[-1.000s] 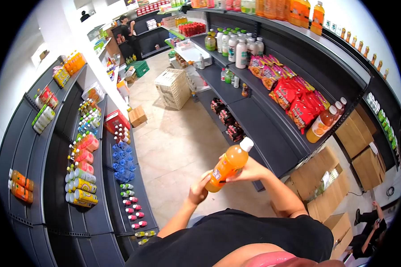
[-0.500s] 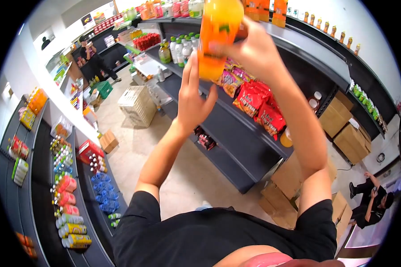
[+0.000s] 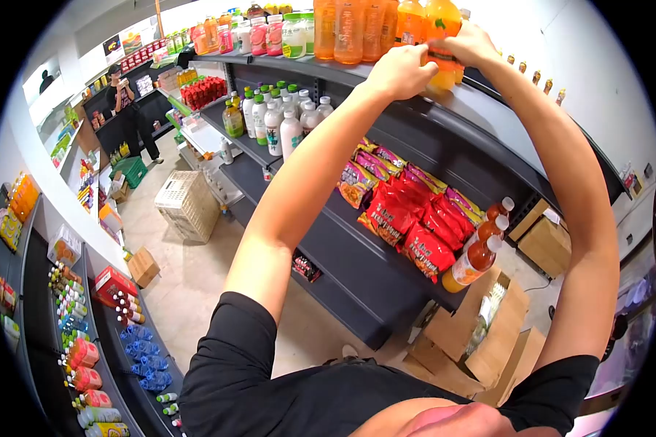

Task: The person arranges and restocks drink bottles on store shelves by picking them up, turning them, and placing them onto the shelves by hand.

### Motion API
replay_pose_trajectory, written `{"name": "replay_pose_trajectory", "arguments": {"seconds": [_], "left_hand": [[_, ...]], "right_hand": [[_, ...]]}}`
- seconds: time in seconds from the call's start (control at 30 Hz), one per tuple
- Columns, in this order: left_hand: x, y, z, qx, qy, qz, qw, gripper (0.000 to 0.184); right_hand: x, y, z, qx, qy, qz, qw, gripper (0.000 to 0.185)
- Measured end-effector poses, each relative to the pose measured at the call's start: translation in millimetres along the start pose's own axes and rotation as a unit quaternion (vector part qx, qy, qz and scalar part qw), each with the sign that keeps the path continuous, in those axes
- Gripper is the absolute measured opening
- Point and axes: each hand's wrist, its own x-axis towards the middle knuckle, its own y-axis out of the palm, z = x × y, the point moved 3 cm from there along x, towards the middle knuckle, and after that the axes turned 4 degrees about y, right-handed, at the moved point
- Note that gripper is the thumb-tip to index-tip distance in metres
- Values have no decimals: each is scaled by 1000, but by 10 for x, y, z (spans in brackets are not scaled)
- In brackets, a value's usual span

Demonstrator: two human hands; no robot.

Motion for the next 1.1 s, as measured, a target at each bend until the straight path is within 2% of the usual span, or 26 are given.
{"name": "replay_pose_trajectory", "arguments": {"seconds": [0.03, 0.07, 0.1, 0.17, 0.27, 0.4, 0.5, 0.63, 0.67, 0.77, 0.8, 0.83, 0.93, 1.0, 1.03, 1.07, 1.1], "left_hand": [[103, 88, 75, 6, -1, 9, 1000, 55], [206, 186, 144, 14, -1, 17, 1000, 54], [295, 264, 234, 21, -2, 24, 999, 54], [377, 345, 307, 35, -26, 95, 995, 56], [339, 558, 403, 43, 15, 48, 998, 62], [304, 503, 359, 30, -79, 144, 986, 69], [317, 530, 374, 56, -81, 182, 978, 73], [333, 571, 434, 49, -95, 204, 973, 78], [327, 578, 430, 55, -98, 202, 973, 79], [346, 621, 469, 56, -101, 204, 972, 80], [349, 625, 467, 55, -99, 205, 972, 79], [357, 612, 464, 55, -97, 206, 972, 79], [372, 603, 471, 65, -86, 221, 969, 60], [305, 535, 458, 61, -56, 177, 981, 53], [263, 469, 436, 50, -29, 120, 991, 50], [186, 383, 409, 23, 22, 21, 999, 47], [46, 288, 384, -21, 82, -90, 992, 44]], "right_hand": [[9, 37, -21, -31, 47, 5, 998, 57], [153, 155, -164, 3, 98, 24, 995, 65], [247, 248, -347, 12, 151, 47, 987, 60], [344, 365, -492, 1, 143, 39, 989, 58], [519, 531, -774, 19, 131, 43, 990, 56], [455, 475, -803, 16, 130, 48, 990, 56], [517, 524, -881, -25, 127, 52, 990, 60], [350, 545, -870, 102, 174, 25, 979, 56], [358, 557, -878, 77, 199, 52, 976, 55], [308, 399, -762, -46, 127, 156, 978, 46], [50, 171, -319, -122, 176, 155, 964, 39], [-48, 99, -76, -140, 158, 156, 965, 39], [-304, 0, 500, -198, 83, 160, 963, 39], [-669, -140, 1070, -244, -15, 93, 965, 43], [-871, -279, 1355, -138, 0, 102, 985, 47], [-922, -208, 1495, -67, 37, 100, 992, 37], [-904, 127, 1349, 23, -82, -25, 996, 39]]}}
